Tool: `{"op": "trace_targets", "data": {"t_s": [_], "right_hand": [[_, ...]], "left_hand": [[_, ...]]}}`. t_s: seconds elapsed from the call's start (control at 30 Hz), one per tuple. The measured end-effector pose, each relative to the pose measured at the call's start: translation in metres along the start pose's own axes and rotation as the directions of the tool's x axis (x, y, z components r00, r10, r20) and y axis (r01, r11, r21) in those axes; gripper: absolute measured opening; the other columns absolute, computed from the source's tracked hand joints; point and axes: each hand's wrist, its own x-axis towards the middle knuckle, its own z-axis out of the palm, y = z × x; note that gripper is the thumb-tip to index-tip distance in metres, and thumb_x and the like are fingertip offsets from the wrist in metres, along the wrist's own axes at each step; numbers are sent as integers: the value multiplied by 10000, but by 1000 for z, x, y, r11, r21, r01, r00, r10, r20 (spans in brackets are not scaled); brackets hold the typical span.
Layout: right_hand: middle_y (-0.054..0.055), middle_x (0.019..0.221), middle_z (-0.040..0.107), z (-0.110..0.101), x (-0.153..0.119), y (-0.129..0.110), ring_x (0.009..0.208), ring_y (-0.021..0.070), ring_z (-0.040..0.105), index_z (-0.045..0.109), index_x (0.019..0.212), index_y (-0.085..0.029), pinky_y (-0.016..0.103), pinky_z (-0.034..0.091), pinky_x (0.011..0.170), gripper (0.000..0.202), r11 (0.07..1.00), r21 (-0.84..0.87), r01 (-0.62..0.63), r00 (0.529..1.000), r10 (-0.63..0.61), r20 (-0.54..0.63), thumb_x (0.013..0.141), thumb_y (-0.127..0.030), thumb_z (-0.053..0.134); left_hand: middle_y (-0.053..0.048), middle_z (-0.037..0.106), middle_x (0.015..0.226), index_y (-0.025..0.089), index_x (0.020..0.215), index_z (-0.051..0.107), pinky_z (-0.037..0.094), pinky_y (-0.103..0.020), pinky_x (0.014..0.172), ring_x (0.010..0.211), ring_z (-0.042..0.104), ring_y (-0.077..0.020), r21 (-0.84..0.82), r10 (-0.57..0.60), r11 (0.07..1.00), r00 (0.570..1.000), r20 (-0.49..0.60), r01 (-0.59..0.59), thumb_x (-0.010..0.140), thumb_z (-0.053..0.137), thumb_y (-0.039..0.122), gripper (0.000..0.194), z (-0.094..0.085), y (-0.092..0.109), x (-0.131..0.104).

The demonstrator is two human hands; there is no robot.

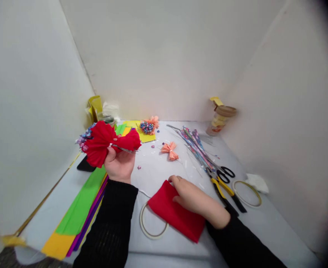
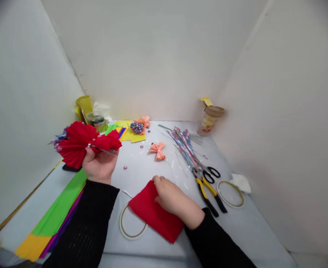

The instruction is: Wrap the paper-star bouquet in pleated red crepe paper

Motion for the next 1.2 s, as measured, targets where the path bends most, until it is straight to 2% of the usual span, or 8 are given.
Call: {"op": "trace_targets", "data": {"t_s": [0.17,0.23,0.3,0.43,0.5,0.77,0.93,1.2], "right_hand": [[91,961,674,-23,-1,28,849,226,622,540,1117,-182,290,410,711,372,996,-23,-86,996,85,-13,754,-99,540],[150,1019,656,-31,-1,29,896,261,612,534,1185,-137,328,414,758,437,963,-149,-226,954,188,-235,751,-102,569],[182,1068,629,-31,2,18,993,288,574,606,1112,-111,359,402,834,348,943,-209,-260,890,150,-431,765,-122,583],[68,866,672,-5,25,-24,853,182,605,717,852,-186,268,427,786,203,993,-26,116,969,-119,-215,816,-121,529],[66,893,680,10,42,-41,858,173,611,729,865,-194,258,422,780,224,987,0,163,972,-161,-173,819,-122,522],[97,928,673,31,55,-59,741,194,615,694,874,-169,264,379,603,272,999,-25,31,998,-32,-54,720,-391,666],[89,931,669,42,55,-62,801,194,620,674,871,-170,265,384,638,210,999,28,-45,995,47,-92,769,-339,602],[100,910,646,42,65,-66,758,204,597,664,730,-154,280,376,606,93,992,119,-44,998,47,-29,652,-198,641]], "left_hand": [[9,735,987,233,981,667,405,-392,1001,1087,587,-197,-30,-64,997,996,69,67,765,682,369,256,-3,-2,-3],[9,736,979,231,989,666,394,-398,1017,1101,579,-201,-42,-89,995,994,61,91,762,685,363,264,-2,-3,-4],[5,737,968,231,976,671,388,-409,1022,1090,585,-203,-44,-97,994,994,42,99,766,681,351,242,0,-4,-6],[-8,737,953,223,940,676,383,-414,1017,1078,593,-210,-13,-109,994,992,57,109,760,686,366,230,4,-2,-7],[-8,737,943,224,917,677,389,-398,1007,1092,586,-212,7,-127,992,989,72,127,750,692,383,232,6,2,-7],[-2,740,962,235,909,685,406,-369,999,1094,593,-202,3,-98,995,993,59,98,768,673,366,193,8,14,-6],[-18,740,939,219,893,685,376,-336,1032,1112,586,-192,13,-133,991,991,35,132,763,680,375,203,9,15,-7],[-6,738,931,219,869,691,436,-310,971,1021,623,-180,-7,-141,990,988,67,142,685,754,327,222,10,14,-8]]}}
